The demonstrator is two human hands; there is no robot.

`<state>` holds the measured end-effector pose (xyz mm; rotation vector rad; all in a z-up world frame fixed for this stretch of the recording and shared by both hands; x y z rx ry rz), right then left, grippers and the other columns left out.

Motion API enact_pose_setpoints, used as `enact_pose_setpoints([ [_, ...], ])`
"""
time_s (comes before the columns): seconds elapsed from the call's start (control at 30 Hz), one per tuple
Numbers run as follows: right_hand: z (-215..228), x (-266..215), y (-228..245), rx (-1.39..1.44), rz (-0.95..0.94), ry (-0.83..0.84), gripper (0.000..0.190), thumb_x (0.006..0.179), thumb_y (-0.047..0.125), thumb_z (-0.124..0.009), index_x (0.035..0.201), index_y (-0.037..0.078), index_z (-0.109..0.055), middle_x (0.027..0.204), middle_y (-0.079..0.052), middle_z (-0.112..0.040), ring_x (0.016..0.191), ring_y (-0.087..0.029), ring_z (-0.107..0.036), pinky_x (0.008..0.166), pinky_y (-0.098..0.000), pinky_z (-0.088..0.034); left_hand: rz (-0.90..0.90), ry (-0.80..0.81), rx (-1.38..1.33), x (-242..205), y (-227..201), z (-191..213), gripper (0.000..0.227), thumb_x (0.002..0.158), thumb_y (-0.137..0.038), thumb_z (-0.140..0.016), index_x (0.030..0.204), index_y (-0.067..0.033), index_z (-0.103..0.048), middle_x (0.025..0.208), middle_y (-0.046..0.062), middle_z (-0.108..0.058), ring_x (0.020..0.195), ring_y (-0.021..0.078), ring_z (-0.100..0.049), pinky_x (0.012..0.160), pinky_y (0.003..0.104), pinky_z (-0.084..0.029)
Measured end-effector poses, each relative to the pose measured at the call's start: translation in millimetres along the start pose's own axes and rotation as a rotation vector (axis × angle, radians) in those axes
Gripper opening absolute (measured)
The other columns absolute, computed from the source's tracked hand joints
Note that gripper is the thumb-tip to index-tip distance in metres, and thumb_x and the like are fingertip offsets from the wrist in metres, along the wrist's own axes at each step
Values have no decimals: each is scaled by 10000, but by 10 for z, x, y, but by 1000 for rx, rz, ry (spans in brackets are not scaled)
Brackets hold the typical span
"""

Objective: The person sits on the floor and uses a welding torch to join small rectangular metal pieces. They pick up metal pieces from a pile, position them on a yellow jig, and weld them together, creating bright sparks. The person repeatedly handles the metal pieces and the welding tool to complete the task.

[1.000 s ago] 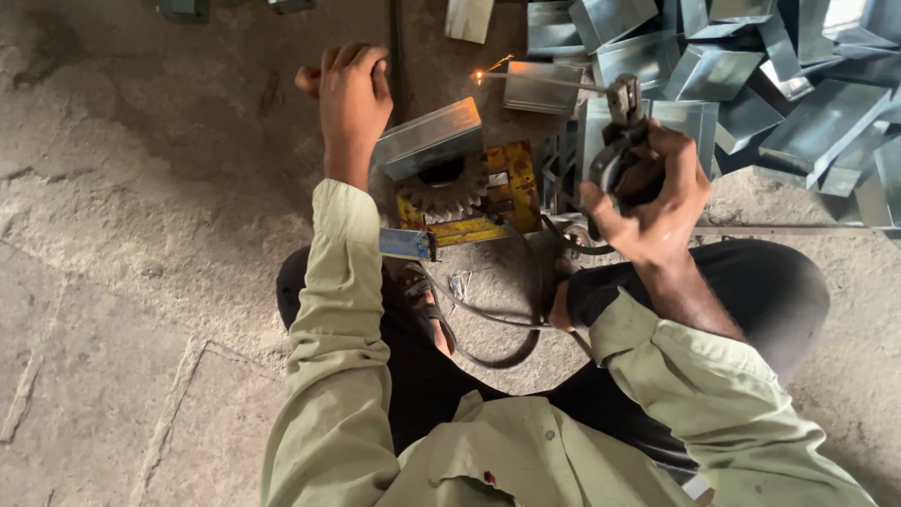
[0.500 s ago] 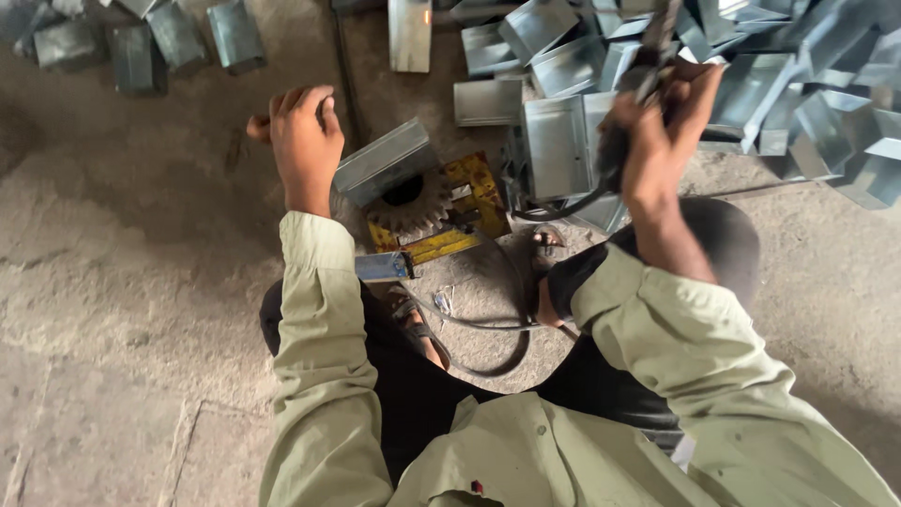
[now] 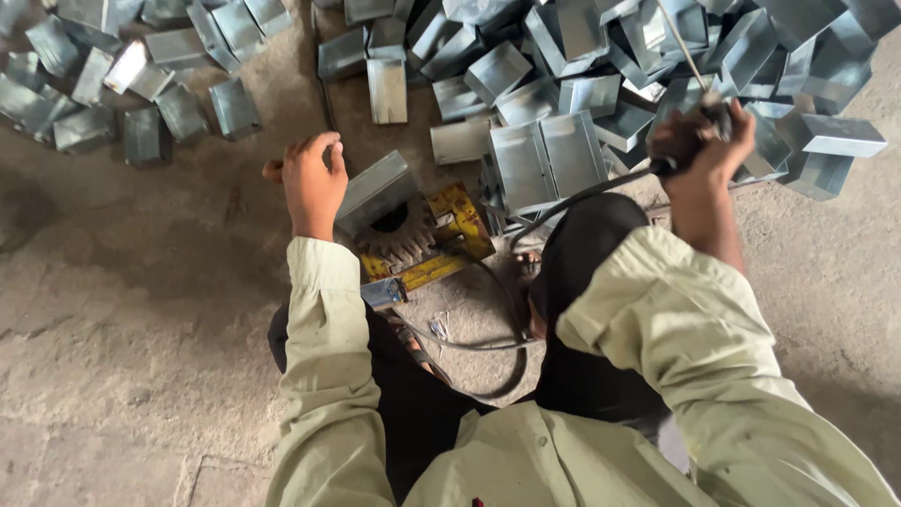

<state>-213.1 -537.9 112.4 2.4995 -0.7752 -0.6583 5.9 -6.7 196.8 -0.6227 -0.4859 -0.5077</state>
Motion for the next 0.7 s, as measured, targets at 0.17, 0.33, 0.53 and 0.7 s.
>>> enact_pose_setpoints([
  [0.17, 1346, -62, 392, 181, 148, -157, 526, 947, 590, -543, 840, 83, -635, 744, -63, -622, 645, -201, -583, 571, -317, -456, 12, 1, 68, -63, -8, 106, 111, 929, -134, -720, 1017, -100, -779, 988, 116, -763, 963, 341, -667, 883, 487, -448],
  [0.33, 2683, -747, 373, 358, 267, -357, 419, 989, 514, -559, 713, 238, -409, 580, 70, -439, 470, -97, -409, 476, -272, -386, 9, 16, 8, -137, 122, 92, 116, 977, -149, -711, 1063, -88, -761, 1037, 137, -747, 1010, 364, -655, 904, 461, -477],
  [0.53, 3299, -1315, 111, 379, 275, -785, 374, 1002, 544, -543, 910, 186, -487, 741, 32, -483, 633, -123, -457, 594, -303, -411, 39, 75, 17, -284, 115, 54, 124, 976, -159, -710, 1069, -96, -764, 1031, 131, -746, 1009, 357, -653, 912, 465, -472],
  [0.7, 3141, -1320, 194, 227, 250, -635, 405, 1013, 575, -547, 1047, 175, -492, 870, 12, -495, 773, -146, -475, 703, -335, -415, 176, 121, 134, -453, -92, 180, 111, 936, -197, -734, 1007, -140, -798, 939, 87, -766, 933, 307, -677, 898, 523, -357],
])
Point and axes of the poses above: each hand's wrist, its own x-axis towards the middle knuckle, its own z-axis out of the back of the hand, y = z × x, the point moved 6 cm from there along x, towards the middle knuckle
